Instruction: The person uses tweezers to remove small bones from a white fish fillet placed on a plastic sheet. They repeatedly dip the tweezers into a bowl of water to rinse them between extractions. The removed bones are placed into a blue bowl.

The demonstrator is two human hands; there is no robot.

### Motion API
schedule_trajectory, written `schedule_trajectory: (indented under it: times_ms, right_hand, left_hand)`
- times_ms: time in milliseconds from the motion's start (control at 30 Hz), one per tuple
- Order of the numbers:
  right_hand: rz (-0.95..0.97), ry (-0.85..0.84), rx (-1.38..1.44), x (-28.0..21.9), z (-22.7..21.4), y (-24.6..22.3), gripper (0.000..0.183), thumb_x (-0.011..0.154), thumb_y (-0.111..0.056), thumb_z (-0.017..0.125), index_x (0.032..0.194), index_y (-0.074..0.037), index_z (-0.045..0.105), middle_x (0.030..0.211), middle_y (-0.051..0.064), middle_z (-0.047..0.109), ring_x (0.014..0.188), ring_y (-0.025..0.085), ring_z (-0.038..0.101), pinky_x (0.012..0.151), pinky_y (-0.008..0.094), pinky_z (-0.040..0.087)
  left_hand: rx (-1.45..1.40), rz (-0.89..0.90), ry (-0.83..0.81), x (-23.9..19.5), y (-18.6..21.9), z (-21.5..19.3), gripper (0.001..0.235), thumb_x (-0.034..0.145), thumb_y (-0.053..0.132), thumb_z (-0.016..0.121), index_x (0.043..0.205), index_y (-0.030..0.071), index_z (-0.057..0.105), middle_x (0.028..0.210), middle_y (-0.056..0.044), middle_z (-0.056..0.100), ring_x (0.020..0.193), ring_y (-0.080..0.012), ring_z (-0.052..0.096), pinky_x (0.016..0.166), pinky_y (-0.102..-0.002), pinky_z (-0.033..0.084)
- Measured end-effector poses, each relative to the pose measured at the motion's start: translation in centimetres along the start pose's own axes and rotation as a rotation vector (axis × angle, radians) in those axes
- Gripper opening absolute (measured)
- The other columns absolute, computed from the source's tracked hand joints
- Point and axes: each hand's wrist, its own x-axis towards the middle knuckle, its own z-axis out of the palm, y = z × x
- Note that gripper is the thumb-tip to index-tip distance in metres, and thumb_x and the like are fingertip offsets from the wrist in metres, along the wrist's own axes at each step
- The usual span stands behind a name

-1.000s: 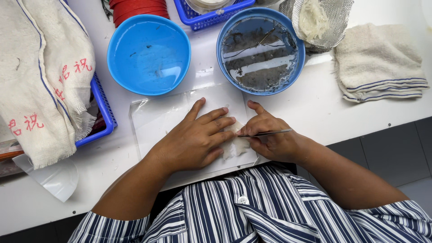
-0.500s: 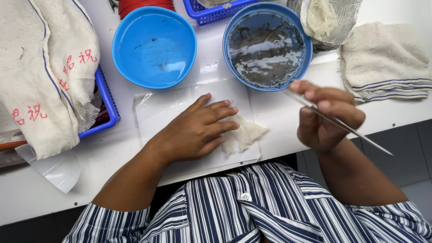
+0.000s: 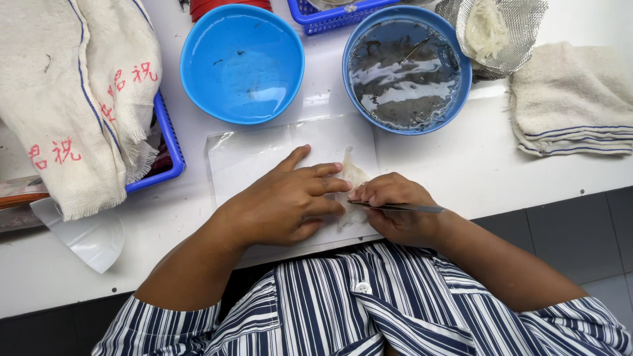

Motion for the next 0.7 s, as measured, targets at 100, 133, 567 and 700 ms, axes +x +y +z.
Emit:
schedule_trajectory:
  times_ms: [100,133,567,700]
  right_hand:
    - [-0.013,-0.051,-0.059,0.1,-0.1,0.1,0.027,0.093,0.001,0.071,0.110,-0.008,0.052,0.109,0.012,0.072,0.103,0.026,0.075,0.094,0.035,0.062]
    - [-0.016,-0.051,-0.061,0.2,-0.2,0.2,0.027,0.093,0.001,0.071,0.110,-0.008,0.052,0.109,0.012,0.072,0.103,0.026,0.075,0.094,0.035,0.062]
    - [-0.063,-0.119,-0.138,1.1,-0.3,-0.6,0.030,0.090,0.005,0.073,0.110,-0.006,0.054,0.108,0.017,0.072,0.100,0.030,0.077,0.086,0.037,0.066]
    - [-0.070,-0.084,-0.123,0.6,-0.2,-0.3,0.028,0.092,0.005,0.070,0.109,-0.006,0.052,0.105,0.016,0.071,0.099,0.030,0.077,0.089,0.037,0.066]
  left_hand:
    - [0.023,-0.007,-0.038,0.1,-0.1,0.3,0.032,0.080,0.024,0.065,0.110,0.021,0.077,0.139,-0.008,0.064,0.136,-0.0357,0.054,0.104,-0.074,0.029]
    - [0.026,-0.007,-0.037,0.1,-0.2,0.3,0.032,0.080,0.024,0.065,0.110,0.021,0.077,0.139,-0.008,0.064,0.136,-0.0357,0.054,0.104,-0.074,0.029]
    - [0.002,-0.045,-0.093,0.0,0.2,0.1,0.035,0.083,0.022,0.061,0.115,0.024,0.077,0.143,-0.011,0.061,0.136,-0.0364,0.053,0.110,-0.076,0.023]
    - [-0.010,-0.050,-0.074,-0.1,0.3,0.3,0.035,0.083,0.020,0.061,0.114,0.025,0.077,0.142,-0.011,0.062,0.136,-0.0363,0.053,0.110,-0.076,0.022]
